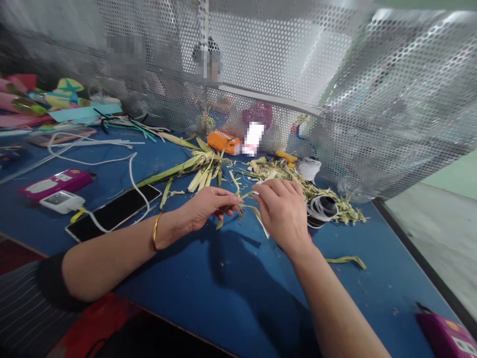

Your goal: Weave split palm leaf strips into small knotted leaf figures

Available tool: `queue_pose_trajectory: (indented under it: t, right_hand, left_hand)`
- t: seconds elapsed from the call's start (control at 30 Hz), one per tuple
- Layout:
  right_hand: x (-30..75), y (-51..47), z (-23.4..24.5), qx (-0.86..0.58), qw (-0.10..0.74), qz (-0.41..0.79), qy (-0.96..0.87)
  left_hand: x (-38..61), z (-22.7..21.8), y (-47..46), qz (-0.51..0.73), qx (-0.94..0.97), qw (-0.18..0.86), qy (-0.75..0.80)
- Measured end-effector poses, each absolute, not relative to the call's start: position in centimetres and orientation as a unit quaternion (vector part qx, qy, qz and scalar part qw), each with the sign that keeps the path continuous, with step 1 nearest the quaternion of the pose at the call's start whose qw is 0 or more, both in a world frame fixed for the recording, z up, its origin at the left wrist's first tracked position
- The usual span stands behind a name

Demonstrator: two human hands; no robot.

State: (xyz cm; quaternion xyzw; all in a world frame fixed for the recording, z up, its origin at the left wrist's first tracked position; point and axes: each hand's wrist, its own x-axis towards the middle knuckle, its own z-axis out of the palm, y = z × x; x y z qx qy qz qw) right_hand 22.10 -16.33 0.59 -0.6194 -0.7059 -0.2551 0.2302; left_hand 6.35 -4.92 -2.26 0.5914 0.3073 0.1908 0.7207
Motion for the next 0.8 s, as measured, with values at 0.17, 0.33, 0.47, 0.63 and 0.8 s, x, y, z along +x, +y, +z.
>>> queue_pose_trajectory:
  t: [0.17,0.33,0.47,0.63,0.8]
  right_hand:
    - [18.9,-16.4,0.0,-0.524,0.129,-0.220,-0.812]
    - [17.9,-15.7,-1.9,-0.521,0.021,-0.293,-0.801]
    - [17.9,-15.5,-2.6,-0.503,0.000,-0.340,-0.794]
    - [18.1,-15.4,-3.0,-0.488,0.018,-0.374,-0.788]
    - [17.8,-15.6,-3.1,-0.444,0.104,-0.359,-0.815]
  left_hand:
    - [6.5,-2.7,-4.4,0.207,0.527,0.776,0.280]
    - [6.6,-2.5,-4.1,0.194,0.479,0.815,0.263]
    - [6.6,-2.1,-4.2,0.199,0.462,0.821,0.270]
    - [6.7,-2.1,-4.2,0.211,0.456,0.811,0.300]
    - [6.5,-2.4,-4.4,0.210,0.472,0.808,0.283]
